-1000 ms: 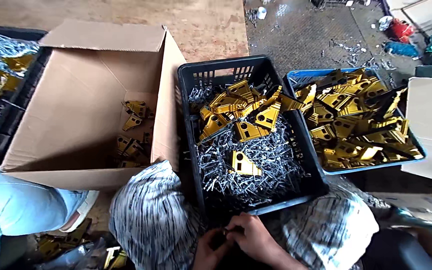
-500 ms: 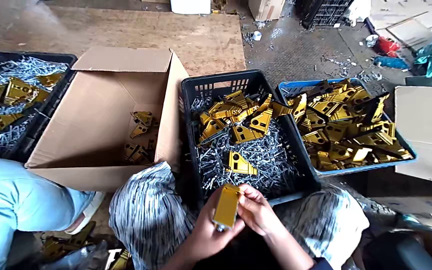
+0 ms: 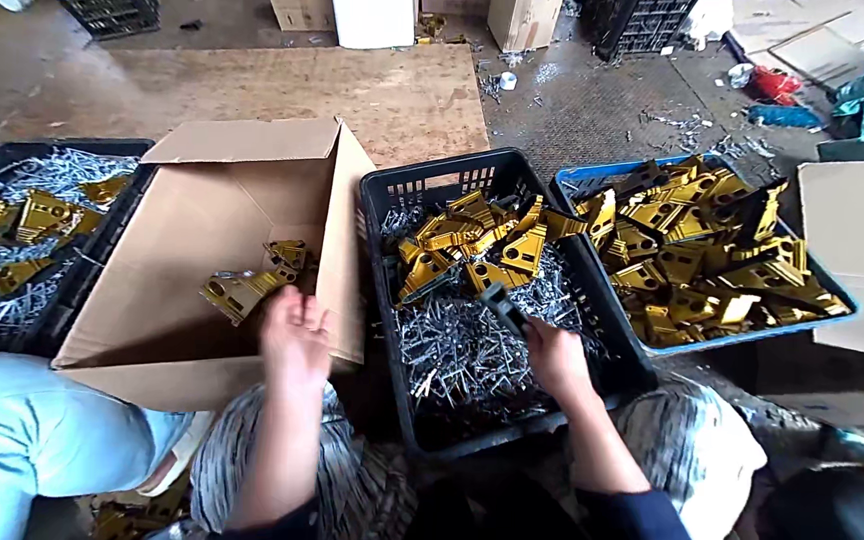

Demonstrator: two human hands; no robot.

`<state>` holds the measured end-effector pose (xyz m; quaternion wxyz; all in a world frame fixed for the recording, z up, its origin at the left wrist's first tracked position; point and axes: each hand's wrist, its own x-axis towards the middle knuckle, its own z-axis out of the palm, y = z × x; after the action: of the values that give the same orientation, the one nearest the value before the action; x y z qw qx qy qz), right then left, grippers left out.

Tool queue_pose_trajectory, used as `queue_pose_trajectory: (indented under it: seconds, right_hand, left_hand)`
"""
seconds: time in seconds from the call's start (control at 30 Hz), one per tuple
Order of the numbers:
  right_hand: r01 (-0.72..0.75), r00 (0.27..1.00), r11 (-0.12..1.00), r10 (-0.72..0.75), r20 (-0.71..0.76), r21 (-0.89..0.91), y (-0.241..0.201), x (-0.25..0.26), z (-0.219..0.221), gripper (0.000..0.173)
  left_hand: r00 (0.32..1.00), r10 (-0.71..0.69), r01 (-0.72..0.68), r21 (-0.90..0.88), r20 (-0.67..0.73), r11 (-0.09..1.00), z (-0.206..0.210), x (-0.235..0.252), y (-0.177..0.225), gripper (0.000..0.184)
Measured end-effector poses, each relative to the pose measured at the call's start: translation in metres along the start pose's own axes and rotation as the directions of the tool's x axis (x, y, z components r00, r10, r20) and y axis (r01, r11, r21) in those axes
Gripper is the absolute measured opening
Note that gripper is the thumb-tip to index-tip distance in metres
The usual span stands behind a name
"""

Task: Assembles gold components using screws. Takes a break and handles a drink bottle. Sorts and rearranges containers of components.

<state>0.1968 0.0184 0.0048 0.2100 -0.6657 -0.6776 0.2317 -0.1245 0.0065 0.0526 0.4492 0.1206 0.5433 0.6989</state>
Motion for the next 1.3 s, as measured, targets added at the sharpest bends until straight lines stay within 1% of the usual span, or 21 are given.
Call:
queue_pose_trajectory:
  seconds: [0.07, 0.13, 0.17, 0.2, 0.23, 0.3, 0.37, 0.43, 0.5, 0.6, 0.67, 0.73, 0.83, 0.9, 0.93, 0.97, 1.03, 1.1, 1.13, 1.2, 1.3]
  right_hand:
    - [-0.001, 0.999, 0.924, -0.012, 0.032, 0.383, -0.007, 0.000, -0.007, 0.030]
    - [-0.094, 0.960, 0.613, -0.152, 0.234, 0.784, -0.026, -0.003, -0.003, 0.032]
    - [-0.165, 0.917, 0.505, -0.238, 0.321, 0.847, -0.037, -0.003, 0.003, 0.033]
    - [-0.205, 0.878, 0.483, -0.293, 0.378, 0.851, -0.046, -0.001, 0.010, 0.032]
    - [-0.192, 0.862, 0.541, -0.306, 0.405, 0.819, -0.053, 0.005, 0.017, 0.028]
    - [-0.056, 0.909, 0.786, -0.215, 0.357, 0.616, -0.057, 0.025, 0.030, 0.019]
    - [0.052, 0.958, 0.974, -0.111, 0.266, 0.220, -0.052, 0.049, 0.045, 0.018]
    - [0.110, 0.947, 0.993, -0.093, 0.307, -0.038, -0.050, 0.067, 0.068, 0.028]
    - [0.230, 0.917, 0.960, -0.157, 0.368, -0.163, -0.051, 0.071, 0.093, 0.033]
    - [0.320, 0.885, 0.923, -0.210, 0.415, -0.216, -0.059, 0.067, 0.097, 0.030]
    - [0.249, 0.872, 0.935, -0.102, 0.479, -0.254, -0.065, 0.066, 0.071, 0.032]
    - [0.166, 0.846, 0.945, 0.011, 0.534, -0.282, -0.060, 0.064, 0.040, 0.031]
    - [0.120, 0.869, 0.984, -0.039, 0.493, -0.135, -0.038, 0.052, 0.000, 0.027]
    - [0.127, 0.940, 0.954, -0.203, 0.273, 0.272, -0.031, 0.039, -0.003, 0.020]
    - [0.079, 0.957, 0.813, -0.223, 0.183, 0.576, -0.037, 0.033, 0.002, 0.011]
    - [-0.018, 0.966, 0.593, -0.198, 0.167, 0.805, -0.048, 0.028, 0.006, 0.006]
    - [-0.151, 0.976, 0.278, -0.111, 0.188, 0.949, -0.068, 0.021, 0.015, 0.010]
    - [-0.171, 0.983, 0.152, -0.043, 0.179, 0.974, -0.078, 0.018, 0.025, 0.011]
    - [-0.130, 0.991, 0.159, -0.023, 0.135, 0.979, -0.078, 0.017, 0.031, 0.010]
    - [0.057, 0.998, 0.300, -0.047, -0.045, 0.952, -0.073, 0.016, 0.043, 0.008]
    - [0.331, 0.944, 0.466, -0.175, -0.281, 0.821, -0.060, 0.016, 0.053, 0.005]
  left_hand:
    - [0.921, -0.052, -0.041, 0.229, 0.385, 0.973, 0.007, -0.016, -0.032, 0.059]
    - [0.746, -0.133, -0.058, 0.262, 0.652, 0.963, 0.018, -0.028, -0.066, 0.081]
    - [0.672, -0.126, -0.024, 0.191, 0.730, 0.981, 0.025, -0.033, -0.079, 0.085]
    - [0.617, -0.103, 0.030, 0.108, 0.780, 0.994, 0.030, -0.036, -0.086, 0.088]
    - [0.582, -0.075, 0.072, 0.041, 0.809, 0.997, 0.034, -0.035, -0.089, 0.089]
    - [0.631, 0.035, 0.032, -0.071, 0.775, 0.997, 0.038, -0.028, -0.085, 0.062]
    - [0.761, 0.172, -0.148, -0.091, 0.625, 0.985, 0.041, -0.022, -0.074, 0.045]
    - [0.885, 0.213, -0.225, -0.020, 0.414, 0.974, 0.045, -0.017, -0.065, 0.042]
    - [0.937, 0.162, -0.195, 0.079, 0.309, 0.978, 0.046, -0.014, -0.060, 0.062]
    - [0.953, 0.112, -0.138, 0.072, 0.281, 0.988, 0.048, -0.011, -0.062, 0.089]
    - [0.950, 0.087, -0.108, 0.055, 0.299, 0.993, 0.046, -0.011, -0.062, 0.093]
    - [0.944, 0.017, -0.036, 0.052, 0.329, 0.998, 0.043, -0.013, -0.060, 0.082]
    - [0.919, -0.161, 0.185, -0.032, 0.360, 0.982, 0.046, -0.020, -0.064, 0.054]
    - [0.886, -0.257, 0.308, -0.077, 0.387, 0.948, 0.051, -0.024, -0.072, 0.048]
    - [0.874, -0.286, 0.346, -0.089, 0.394, 0.934, 0.055, -0.027, -0.076, 0.047]
    - [0.864, -0.302, 0.366, -0.092, 0.404, 0.926, 0.058, -0.029, -0.080, 0.047]
    - [0.848, -0.301, 0.371, -0.083, 0.437, 0.925, 0.061, -0.034, -0.086, 0.049]
    - [0.813, -0.285, 0.376, -0.084, 0.508, 0.923, 0.060, -0.035, -0.090, 0.056]
    - [0.790, -0.276, 0.379, -0.081, 0.547, 0.922, 0.060, -0.036, -0.091, 0.060]
    - [0.766, -0.272, 0.364, -0.044, 0.583, 0.931, 0.060, -0.037, -0.092, 0.079]
    - [0.754, -0.282, 0.306, 0.062, 0.594, 0.950, 0.057, -0.037, -0.094, 0.101]
